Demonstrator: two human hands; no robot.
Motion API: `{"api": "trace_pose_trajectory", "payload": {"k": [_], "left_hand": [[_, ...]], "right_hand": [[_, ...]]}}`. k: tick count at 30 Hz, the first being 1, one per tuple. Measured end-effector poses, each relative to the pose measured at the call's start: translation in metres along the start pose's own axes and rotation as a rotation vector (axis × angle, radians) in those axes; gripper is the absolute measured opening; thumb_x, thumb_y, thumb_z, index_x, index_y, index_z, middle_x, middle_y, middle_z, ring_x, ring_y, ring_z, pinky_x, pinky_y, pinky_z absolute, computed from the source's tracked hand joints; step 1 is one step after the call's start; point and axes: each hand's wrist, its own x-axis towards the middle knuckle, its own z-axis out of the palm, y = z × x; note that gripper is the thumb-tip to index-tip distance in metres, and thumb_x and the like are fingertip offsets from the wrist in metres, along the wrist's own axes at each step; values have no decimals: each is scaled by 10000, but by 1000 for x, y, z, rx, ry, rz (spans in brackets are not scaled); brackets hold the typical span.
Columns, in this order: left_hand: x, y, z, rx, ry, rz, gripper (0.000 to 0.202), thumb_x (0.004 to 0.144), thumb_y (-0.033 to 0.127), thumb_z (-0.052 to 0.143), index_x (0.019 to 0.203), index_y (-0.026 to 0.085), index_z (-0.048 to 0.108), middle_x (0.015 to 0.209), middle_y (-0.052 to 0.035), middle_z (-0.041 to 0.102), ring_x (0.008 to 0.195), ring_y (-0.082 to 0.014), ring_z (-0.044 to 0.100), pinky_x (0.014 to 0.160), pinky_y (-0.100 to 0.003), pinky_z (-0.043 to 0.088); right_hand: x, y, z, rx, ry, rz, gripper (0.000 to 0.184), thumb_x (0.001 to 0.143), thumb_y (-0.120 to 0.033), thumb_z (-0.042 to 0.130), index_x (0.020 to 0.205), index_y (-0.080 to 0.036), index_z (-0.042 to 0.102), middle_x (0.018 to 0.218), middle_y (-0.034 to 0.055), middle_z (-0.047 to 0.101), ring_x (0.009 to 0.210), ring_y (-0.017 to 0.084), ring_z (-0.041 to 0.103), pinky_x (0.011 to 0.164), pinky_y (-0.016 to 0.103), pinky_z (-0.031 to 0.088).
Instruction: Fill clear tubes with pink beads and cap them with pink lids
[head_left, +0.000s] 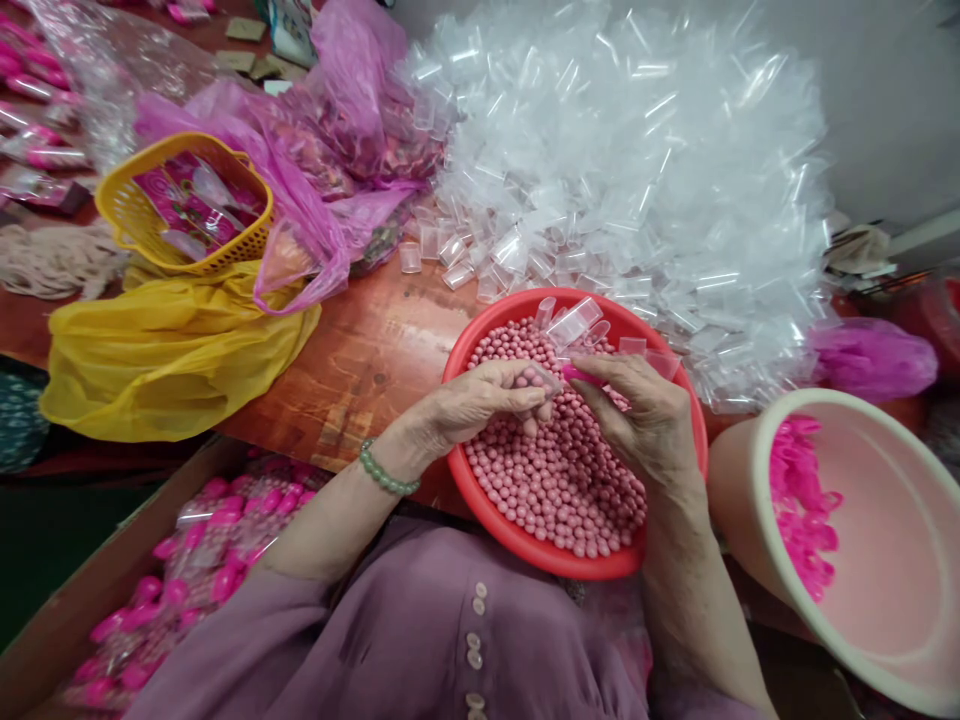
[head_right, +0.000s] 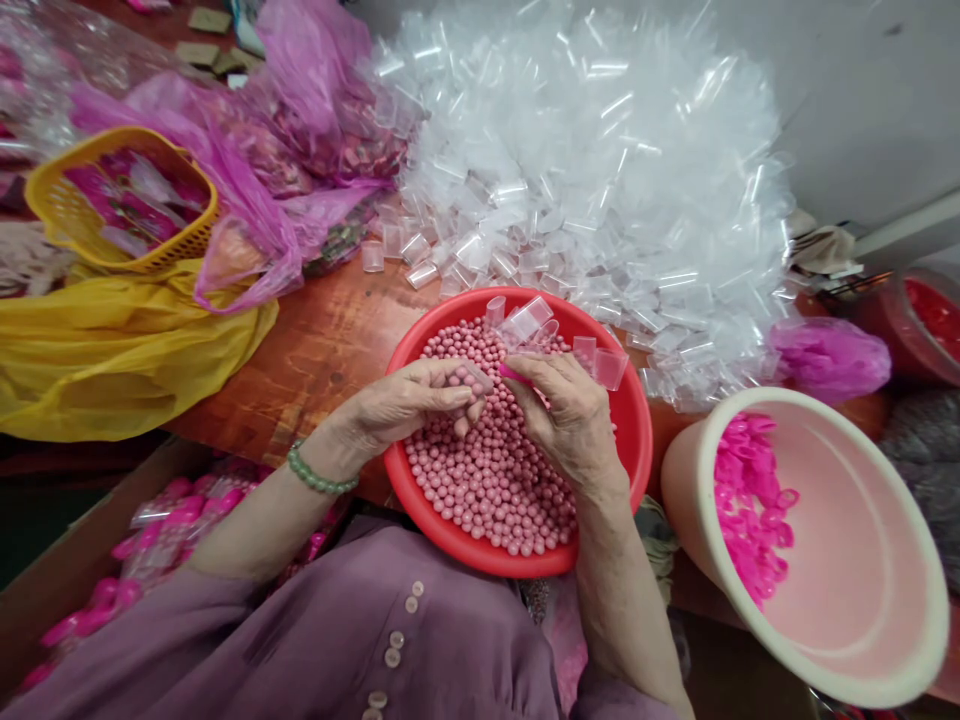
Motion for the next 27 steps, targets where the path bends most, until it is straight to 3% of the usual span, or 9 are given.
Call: {"api": "trace_pose_trajectory", "payload": {"k": [4, 12, 18, 20, 22, 27], "left_hand": [[0, -1, -1, -6, -20, 4, 268, 776, 315, 750, 878, 113, 607, 772, -12, 632, 608, -71, 585, 623, -214, 446], [-1, -6, -3, -78, -42, 19, 288, 726, 182, 771, 975, 121, 641, 862, -31, 645, 746, -97, 626, 768, -231, 497], [-1, -6, -1, -164, -52, -11, 259, 723, 231, 797, 887, 126, 627, 819, -2, 604, 701, -86, 629, 729, -222, 513], [-1, -6, -1, -177, -39, -17, 251, 742, 237, 785, 907, 124, 633, 839, -12, 624, 696, -84, 631, 717, -220, 514], [-1, -6, -2, -210, -18, -10, 269, 738, 242, 792, 919, 117, 637, 839, -21, 642, 698, -84, 629, 708, -213, 514], [0, -4, -6, -264, 31, -27, 307, 707, 274, 820, 879, 98, 636, 795, -36, 672, 688, -106, 653, 650, -199, 514]], "right_hand": [[0, -4, 4, 110, 40, 97, 195, 843, -249, 699, 1033, -272, 735, 986, 32, 764, 883, 201, 708, 846, 388, 577], [3, -22, 26, 567, 142, 450, 179, 813, -296, 733, 981, -237, 728, 917, 11, 758, 828, 162, 707, 818, 335, 583], [9, -27, 32, 628, 100, 477, 186, 787, -325, 752, 932, -213, 723, 903, 10, 752, 834, 162, 702, 821, 329, 582], [9, -26, 32, 568, 95, 442, 197, 831, -355, 703, 966, -212, 705, 925, 20, 747, 846, 169, 701, 827, 344, 580], [7, -25, 32, 417, 71, 310, 266, 854, -391, 668, 1052, -213, 671, 995, 47, 735, 894, 190, 694, 860, 371, 569], [2, -16, 36, -24, -83, -145, 858, 687, -513, 785, 1374, -144, 426, 1291, 202, 593, 1169, 344, 588, 995, 503, 483]]}}
